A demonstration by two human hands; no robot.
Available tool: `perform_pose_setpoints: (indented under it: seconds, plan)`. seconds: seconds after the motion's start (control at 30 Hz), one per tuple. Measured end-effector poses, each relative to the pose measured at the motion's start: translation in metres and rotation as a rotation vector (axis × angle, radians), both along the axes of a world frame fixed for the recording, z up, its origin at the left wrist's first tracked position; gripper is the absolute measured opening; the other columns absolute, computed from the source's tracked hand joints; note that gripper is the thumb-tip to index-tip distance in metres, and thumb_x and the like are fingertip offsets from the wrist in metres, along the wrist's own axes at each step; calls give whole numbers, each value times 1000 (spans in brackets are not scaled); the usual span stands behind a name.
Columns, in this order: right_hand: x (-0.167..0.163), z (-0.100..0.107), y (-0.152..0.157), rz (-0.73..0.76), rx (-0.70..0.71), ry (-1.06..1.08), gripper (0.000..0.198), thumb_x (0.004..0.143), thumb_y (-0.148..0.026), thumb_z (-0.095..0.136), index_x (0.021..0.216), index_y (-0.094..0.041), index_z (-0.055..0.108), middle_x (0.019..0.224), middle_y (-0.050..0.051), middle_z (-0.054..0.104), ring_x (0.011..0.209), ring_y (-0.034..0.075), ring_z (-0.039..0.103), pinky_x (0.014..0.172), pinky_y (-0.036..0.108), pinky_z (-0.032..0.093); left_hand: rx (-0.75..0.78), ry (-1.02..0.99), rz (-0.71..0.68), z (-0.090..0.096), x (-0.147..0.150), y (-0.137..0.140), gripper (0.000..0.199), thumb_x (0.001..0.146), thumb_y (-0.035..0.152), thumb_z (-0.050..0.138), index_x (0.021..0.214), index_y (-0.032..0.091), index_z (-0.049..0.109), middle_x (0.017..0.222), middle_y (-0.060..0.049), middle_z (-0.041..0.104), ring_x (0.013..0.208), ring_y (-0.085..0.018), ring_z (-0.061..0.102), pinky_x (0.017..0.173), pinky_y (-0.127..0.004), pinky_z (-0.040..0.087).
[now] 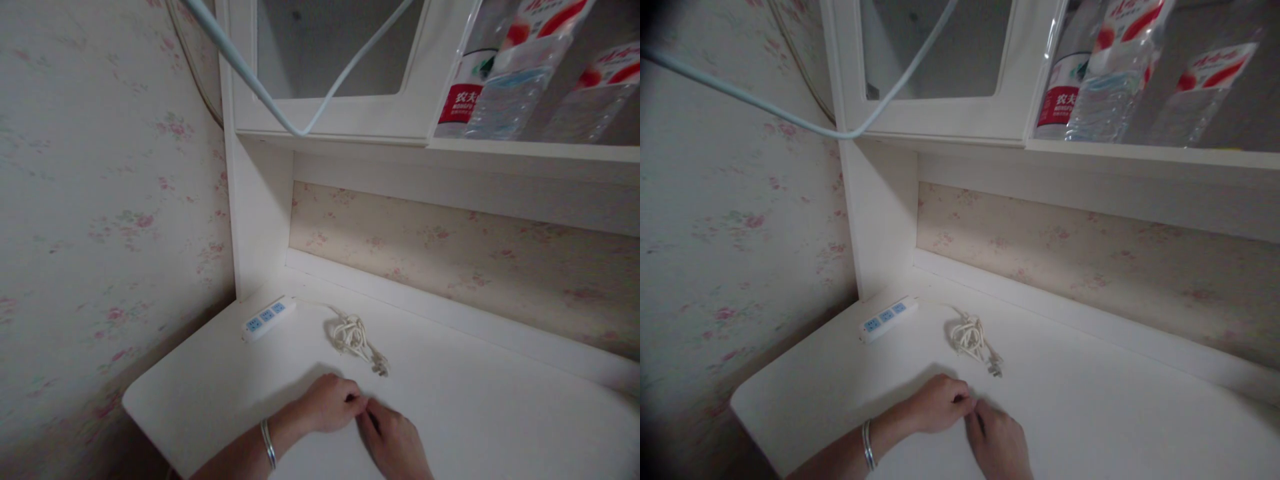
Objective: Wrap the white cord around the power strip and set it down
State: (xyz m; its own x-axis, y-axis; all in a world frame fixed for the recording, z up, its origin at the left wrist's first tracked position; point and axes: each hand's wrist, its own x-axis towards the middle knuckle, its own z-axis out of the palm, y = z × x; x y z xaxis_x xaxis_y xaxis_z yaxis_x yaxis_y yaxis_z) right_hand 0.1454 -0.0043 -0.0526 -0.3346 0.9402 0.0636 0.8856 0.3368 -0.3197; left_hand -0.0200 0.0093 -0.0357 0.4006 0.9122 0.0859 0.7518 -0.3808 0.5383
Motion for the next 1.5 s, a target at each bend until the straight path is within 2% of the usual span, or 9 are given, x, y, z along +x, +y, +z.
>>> perform_pose_setpoints:
  seconds: [0.23,0.67,1.1,1.5]
  plan:
    - [1,-1,0,-5,9,40,31,93,-32,34,83,-26,64,78,1,71,72,18,68,57,23,36,13,-3,4,-3,1,1,36,90,41,42,82,22,71,77,-1,72,66,-14,60,58,-22,37]
    - [1,2,-2,8,25,44,30,93,-32,35,82,-26,63,77,0,71,71,17,67,57,23,33,30,-61,4,1,0,0,38,89,41,41,76,21,70,68,-1,69,56,-13,54,50,-23,27]
    - [1,0,-1,-3,27,54,28,92,-30,37,82,-26,63,78,0,71,72,18,67,57,23,32,38,-62,-11,-5,2,2,36,89,39,42,75,21,69,69,-1,70,59,-13,56,52,-22,29]
    - [1,2,-3,-7,7,60,29,93,-31,36,83,-25,64,77,0,71,71,16,67,57,23,34,9,-36,-7,-4,1,1,39,90,41,39,77,21,69,70,-1,69,60,-13,55,54,-22,32]
